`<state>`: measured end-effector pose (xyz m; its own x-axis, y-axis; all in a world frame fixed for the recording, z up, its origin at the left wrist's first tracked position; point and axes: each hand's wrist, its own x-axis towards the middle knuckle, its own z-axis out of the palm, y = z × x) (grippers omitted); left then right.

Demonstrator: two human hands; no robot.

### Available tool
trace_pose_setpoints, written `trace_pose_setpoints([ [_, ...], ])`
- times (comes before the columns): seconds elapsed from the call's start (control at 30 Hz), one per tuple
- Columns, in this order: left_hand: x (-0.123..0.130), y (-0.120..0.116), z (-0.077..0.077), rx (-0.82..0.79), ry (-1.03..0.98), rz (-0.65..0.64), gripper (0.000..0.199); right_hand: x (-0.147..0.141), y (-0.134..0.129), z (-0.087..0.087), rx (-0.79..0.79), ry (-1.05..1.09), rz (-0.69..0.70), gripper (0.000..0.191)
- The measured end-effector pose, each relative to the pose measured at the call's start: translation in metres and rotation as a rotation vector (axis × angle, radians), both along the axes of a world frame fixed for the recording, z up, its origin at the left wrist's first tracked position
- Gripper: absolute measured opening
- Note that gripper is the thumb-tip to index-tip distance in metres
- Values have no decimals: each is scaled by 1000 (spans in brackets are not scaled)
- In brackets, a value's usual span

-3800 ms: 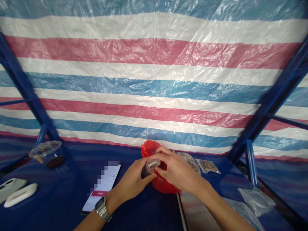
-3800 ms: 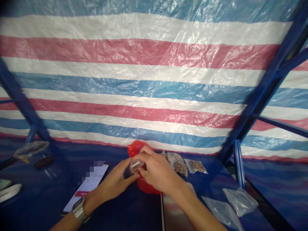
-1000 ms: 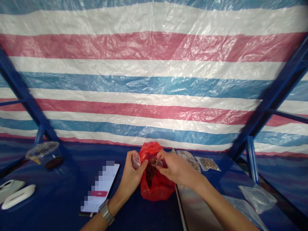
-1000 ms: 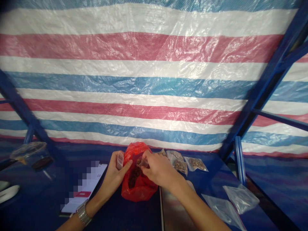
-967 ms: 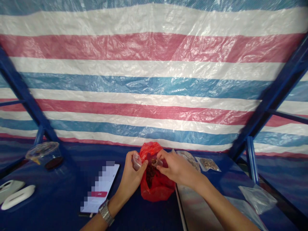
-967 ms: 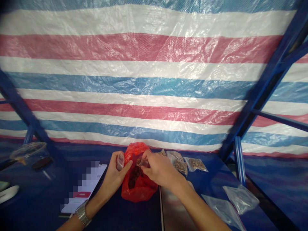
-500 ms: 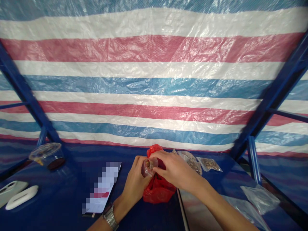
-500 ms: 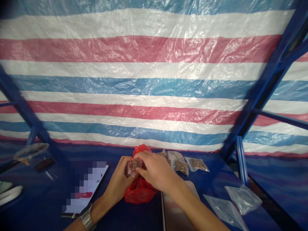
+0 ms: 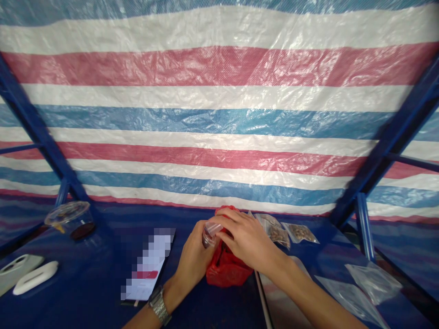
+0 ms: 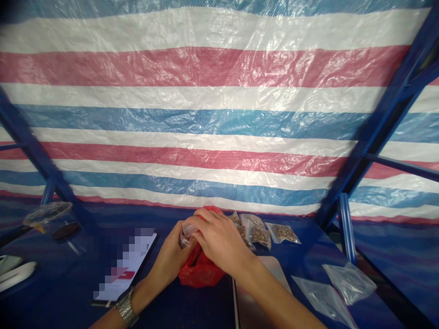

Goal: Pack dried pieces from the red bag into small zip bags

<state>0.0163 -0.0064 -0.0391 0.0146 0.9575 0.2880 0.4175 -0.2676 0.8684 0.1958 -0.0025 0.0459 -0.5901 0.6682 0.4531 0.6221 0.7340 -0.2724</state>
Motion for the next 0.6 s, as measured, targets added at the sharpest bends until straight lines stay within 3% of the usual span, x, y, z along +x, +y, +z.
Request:
trace_pose_setpoints([
  [0.1,-2,0,1,-32,39,62,15,14,-1,16,-29,-18,-57,28],
  [0.2,-5,1,0,-112,42,61,16,29,-2,23,-142,-160,-10,19],
  [0.33,-8,6,-2,-198,-65,34,35,29,0,8,-211,-330,-66,20],
  [0.47,-6,10,0,-160,-199,26,34,14,7,-11,-144,-418,-165,37],
  [0.6,-6,10,5,-162,-330,17,39,6,9,-16,-129,-459,-199,47],
])
